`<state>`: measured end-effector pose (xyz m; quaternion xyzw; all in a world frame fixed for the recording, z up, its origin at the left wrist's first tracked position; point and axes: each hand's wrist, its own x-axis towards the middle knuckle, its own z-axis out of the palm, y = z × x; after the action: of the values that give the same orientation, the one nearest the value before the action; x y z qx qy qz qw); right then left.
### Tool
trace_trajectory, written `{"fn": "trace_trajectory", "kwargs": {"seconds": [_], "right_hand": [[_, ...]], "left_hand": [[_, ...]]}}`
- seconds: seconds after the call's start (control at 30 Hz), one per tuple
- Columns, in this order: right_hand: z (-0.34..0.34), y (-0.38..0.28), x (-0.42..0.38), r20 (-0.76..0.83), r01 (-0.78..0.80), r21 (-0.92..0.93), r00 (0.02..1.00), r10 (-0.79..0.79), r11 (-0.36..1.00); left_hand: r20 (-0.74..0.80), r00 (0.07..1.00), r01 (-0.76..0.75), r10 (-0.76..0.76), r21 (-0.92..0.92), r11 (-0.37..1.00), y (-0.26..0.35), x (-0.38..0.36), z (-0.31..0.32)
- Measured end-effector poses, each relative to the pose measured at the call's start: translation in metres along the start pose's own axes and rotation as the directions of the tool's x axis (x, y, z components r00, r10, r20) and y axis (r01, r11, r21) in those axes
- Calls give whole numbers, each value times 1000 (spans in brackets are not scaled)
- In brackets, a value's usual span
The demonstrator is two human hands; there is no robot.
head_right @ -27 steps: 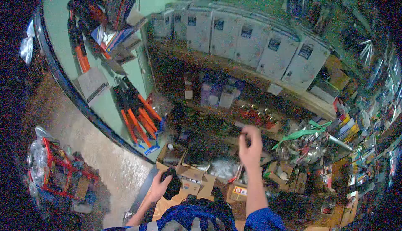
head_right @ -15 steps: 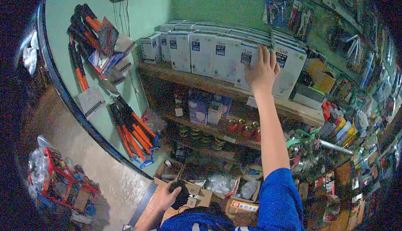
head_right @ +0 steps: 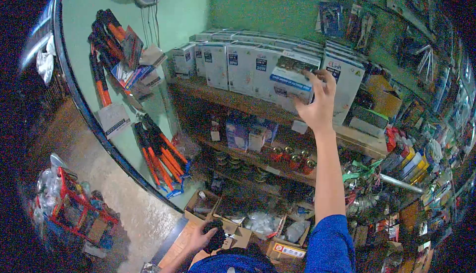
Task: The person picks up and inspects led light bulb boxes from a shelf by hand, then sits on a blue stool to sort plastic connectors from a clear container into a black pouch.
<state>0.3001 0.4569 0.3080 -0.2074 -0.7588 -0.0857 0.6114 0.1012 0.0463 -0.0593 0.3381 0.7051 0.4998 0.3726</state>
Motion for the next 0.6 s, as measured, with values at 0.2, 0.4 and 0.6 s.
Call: {"fn": "trace_trajectory", "kwargs": {"seconds": [0.2, 0.4, 0.6], "right_hand": [[-5, 14, 9, 10, 243, 246, 967, -253, 938], [-9, 35, -2, -11, 280, 223, 959, -285, 934], [-26, -25, -76, 8, -181, 763, 962, 272, 620]], "left_hand": [[1, 999, -34, 34, 130, 991, 60, -15, 14], [-34, 983, -177, 182, 121, 977, 51, -17, 30], [-400, 910, 13, -108, -234, 972, 176, -52, 22]]}}
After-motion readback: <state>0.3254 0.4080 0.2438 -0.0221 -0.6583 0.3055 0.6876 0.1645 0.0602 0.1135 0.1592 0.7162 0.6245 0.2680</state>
